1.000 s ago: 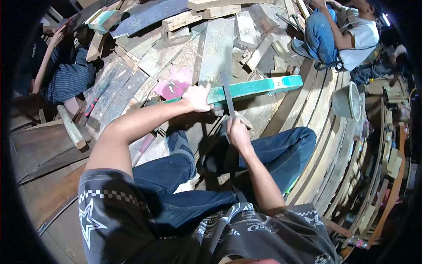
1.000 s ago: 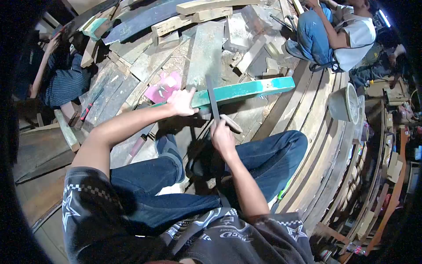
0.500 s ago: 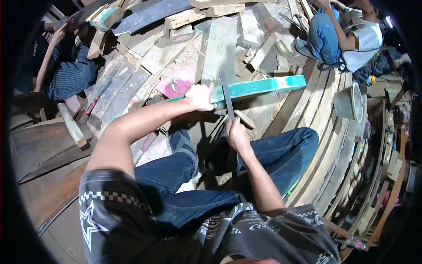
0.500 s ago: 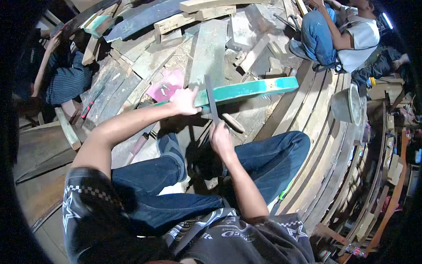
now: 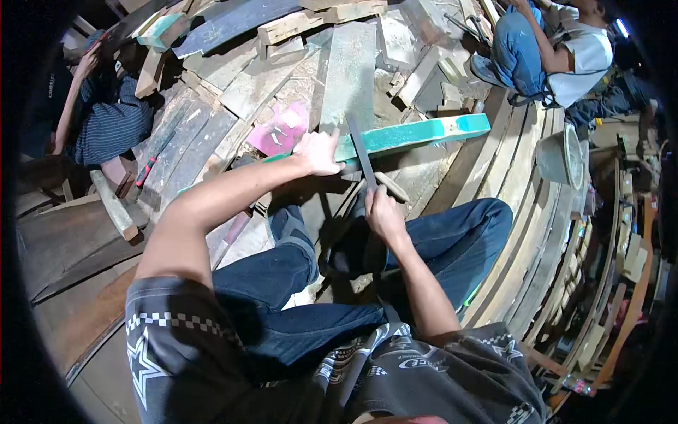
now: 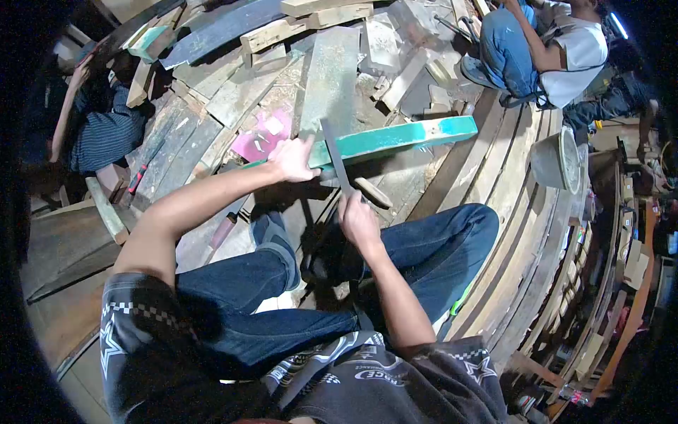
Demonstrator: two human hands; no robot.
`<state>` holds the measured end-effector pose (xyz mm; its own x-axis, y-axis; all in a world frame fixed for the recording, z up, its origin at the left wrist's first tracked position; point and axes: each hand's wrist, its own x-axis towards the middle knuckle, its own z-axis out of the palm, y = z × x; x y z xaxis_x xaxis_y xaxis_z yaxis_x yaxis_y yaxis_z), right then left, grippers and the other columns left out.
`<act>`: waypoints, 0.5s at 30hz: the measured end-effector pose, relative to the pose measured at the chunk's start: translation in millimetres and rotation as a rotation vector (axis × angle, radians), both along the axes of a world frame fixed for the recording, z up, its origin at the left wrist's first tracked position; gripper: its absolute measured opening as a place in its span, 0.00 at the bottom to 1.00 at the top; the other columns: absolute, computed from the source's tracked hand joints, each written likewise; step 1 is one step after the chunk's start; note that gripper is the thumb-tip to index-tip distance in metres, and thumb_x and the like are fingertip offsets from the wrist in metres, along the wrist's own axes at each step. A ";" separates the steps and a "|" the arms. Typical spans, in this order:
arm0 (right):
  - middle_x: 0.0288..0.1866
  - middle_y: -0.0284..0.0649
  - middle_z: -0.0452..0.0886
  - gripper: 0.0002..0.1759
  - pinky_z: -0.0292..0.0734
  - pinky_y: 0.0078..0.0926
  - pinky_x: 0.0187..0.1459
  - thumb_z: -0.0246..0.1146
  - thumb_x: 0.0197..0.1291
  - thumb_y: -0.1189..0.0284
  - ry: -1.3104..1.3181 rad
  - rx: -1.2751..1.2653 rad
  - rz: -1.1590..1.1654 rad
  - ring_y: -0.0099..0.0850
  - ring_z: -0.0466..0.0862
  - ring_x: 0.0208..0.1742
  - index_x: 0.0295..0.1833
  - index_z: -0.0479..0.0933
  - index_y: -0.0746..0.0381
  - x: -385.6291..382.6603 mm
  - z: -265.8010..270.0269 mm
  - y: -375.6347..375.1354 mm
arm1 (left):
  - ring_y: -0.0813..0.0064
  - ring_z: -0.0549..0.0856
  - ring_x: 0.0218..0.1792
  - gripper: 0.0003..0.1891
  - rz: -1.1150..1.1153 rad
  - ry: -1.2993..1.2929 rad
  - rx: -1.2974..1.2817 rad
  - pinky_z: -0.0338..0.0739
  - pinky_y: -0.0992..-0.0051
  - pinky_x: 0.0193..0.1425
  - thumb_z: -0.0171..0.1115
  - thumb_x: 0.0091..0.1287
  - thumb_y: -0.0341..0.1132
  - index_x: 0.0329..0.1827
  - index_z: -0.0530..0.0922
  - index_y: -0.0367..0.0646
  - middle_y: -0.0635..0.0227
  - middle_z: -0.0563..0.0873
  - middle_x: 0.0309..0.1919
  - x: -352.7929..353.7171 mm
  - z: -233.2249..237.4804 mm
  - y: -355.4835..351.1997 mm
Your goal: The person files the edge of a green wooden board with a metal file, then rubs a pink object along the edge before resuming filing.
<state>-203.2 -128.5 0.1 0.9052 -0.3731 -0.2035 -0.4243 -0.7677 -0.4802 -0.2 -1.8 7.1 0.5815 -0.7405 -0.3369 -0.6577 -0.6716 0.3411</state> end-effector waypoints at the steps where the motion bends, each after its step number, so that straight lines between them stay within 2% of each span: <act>1: 0.26 0.68 0.80 0.20 0.78 0.63 0.35 0.49 0.74 0.60 -0.001 0.008 -0.004 0.66 0.82 0.31 0.42 0.67 0.69 7.8 -0.2 -2.5 | 0.45 0.88 0.40 0.43 0.014 -0.043 0.002 0.83 0.54 0.47 0.71 0.52 0.54 0.63 0.68 0.30 0.45 0.87 0.36 -2.6 -4.9 -0.5; 5: 0.24 0.67 0.79 0.22 0.78 0.62 0.33 0.49 0.74 0.60 -0.148 0.046 0.008 0.65 0.82 0.29 0.38 0.68 0.71 52.3 -14.1 -11.5 | 0.47 0.88 0.42 0.42 -0.002 -0.052 0.008 0.83 0.54 0.48 0.70 0.53 0.54 0.64 0.68 0.32 0.45 0.87 0.39 -2.2 -5.7 0.0; 7: 0.24 0.67 0.80 0.23 0.77 0.61 0.33 0.48 0.74 0.59 -0.082 0.034 -0.017 0.65 0.82 0.29 0.38 0.68 0.72 57.9 -20.3 -11.9 | 0.46 0.88 0.42 0.42 0.000 -0.045 0.015 0.83 0.53 0.48 0.70 0.53 0.54 0.63 0.68 0.32 0.45 0.87 0.40 -2.9 -2.1 -1.1; 9: 0.26 0.68 0.80 0.23 0.78 0.61 0.35 0.47 0.75 0.58 -0.144 -0.026 0.017 0.65 0.83 0.31 0.42 0.69 0.71 40.9 -26.9 -12.8 | 0.45 0.88 0.42 0.42 -0.004 -0.035 0.042 0.83 0.53 0.48 0.70 0.53 0.54 0.63 0.67 0.32 0.45 0.87 0.40 -2.8 -1.4 -2.8; 13: 0.29 0.70 0.80 0.21 0.79 0.62 0.39 0.47 0.75 0.58 0.038 0.038 -0.034 0.67 0.83 0.36 0.47 0.68 0.69 -10.3 -3.7 -2.0 | 0.43 0.88 0.41 0.41 0.005 -0.058 -0.033 0.83 0.51 0.47 0.71 0.52 0.55 0.61 0.68 0.33 0.44 0.87 0.35 -2.3 -9.5 0.7; 15: 0.29 0.70 0.80 0.21 0.79 0.62 0.39 0.47 0.75 0.58 0.057 0.005 -0.042 0.66 0.83 0.35 0.46 0.67 0.69 -9.9 -4.3 -3.9 | 0.42 0.87 0.39 0.40 0.002 -0.037 -0.022 0.82 0.50 0.47 0.71 0.51 0.54 0.59 0.69 0.33 0.44 0.87 0.34 1.7 -11.7 0.1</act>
<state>-213.1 -132.4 -4.2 0.8756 -0.4094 -0.2563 -0.4830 -0.7465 -0.4577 1.5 -1.7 -4.6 0.5945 -0.7464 -0.2990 -0.6690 -0.6655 0.3311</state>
